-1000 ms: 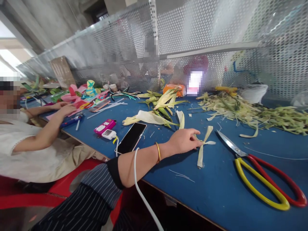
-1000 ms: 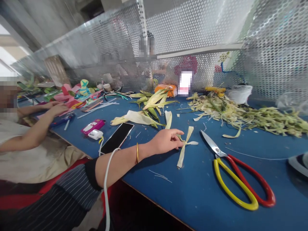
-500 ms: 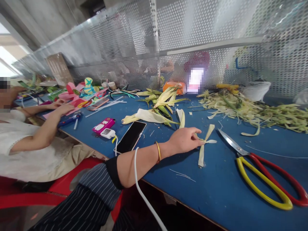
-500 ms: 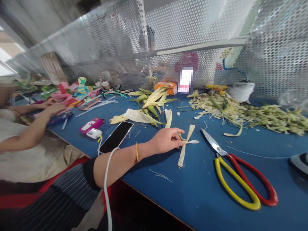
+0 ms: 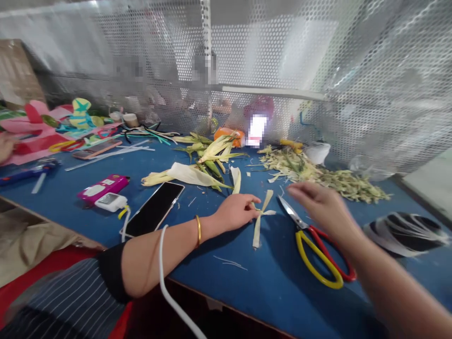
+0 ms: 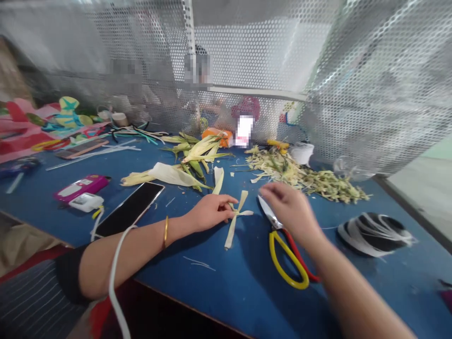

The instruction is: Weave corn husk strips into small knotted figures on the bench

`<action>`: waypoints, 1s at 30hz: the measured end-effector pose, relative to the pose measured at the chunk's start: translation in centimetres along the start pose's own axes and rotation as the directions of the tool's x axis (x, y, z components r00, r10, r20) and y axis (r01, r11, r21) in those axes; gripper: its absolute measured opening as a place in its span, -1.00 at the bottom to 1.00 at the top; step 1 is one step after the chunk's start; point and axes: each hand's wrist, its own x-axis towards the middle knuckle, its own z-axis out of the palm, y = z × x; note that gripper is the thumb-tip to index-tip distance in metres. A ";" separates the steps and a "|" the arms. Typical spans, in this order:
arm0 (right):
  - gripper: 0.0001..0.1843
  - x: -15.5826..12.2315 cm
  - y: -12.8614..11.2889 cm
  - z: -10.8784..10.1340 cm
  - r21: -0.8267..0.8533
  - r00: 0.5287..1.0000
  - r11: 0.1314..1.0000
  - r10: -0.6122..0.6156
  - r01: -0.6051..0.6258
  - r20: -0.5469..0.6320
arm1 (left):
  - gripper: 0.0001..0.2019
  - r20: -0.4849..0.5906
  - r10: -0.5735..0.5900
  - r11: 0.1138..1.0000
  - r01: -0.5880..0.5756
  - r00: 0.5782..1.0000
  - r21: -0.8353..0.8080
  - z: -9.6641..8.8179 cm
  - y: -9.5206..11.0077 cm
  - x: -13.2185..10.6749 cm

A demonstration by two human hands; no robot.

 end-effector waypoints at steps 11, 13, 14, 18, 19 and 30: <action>-0.80 -2.6 0.8 3.9 -0.277 0.934 0.901 -0.275 0.333 0.228 | -0.74 0.015 -0.123 0.927 0.120 0.992 -0.355 0.4 0.8 -0.1; -0.81 -2.7 0.8 3.8 -0.272 0.933 0.901 -0.285 0.338 0.218 | -0.71 0.043 -0.130 0.912 0.136 0.991 -0.388 0.4 0.7 -0.1; -0.81 -2.7 0.8 3.7 -0.272 0.929 0.897 -0.292 0.349 0.228 | -0.71 0.049 -0.130 0.906 0.139 0.990 -0.400 0.4 0.7 -0.1; -0.76 -2.7 0.5 3.8 -0.286 0.906 0.873 -0.317 0.395 0.281 | -0.84 0.075 -0.105 0.907 0.126 0.992 -0.402 0.5 0.5 -0.1; -0.75 -2.7 0.4 3.9 -0.294 0.903 0.868 -0.318 0.400 0.288 | -0.85 0.073 -0.093 0.918 0.114 0.993 -0.380 0.4 0.4 -0.1; -0.68 -2.6 -0.1 3.5 -0.138 0.957 0.975 -0.135 0.175 0.258 | -0.84 0.087 -0.213 0.863 0.229 0.973 -0.450 0.0 1.1 -0.2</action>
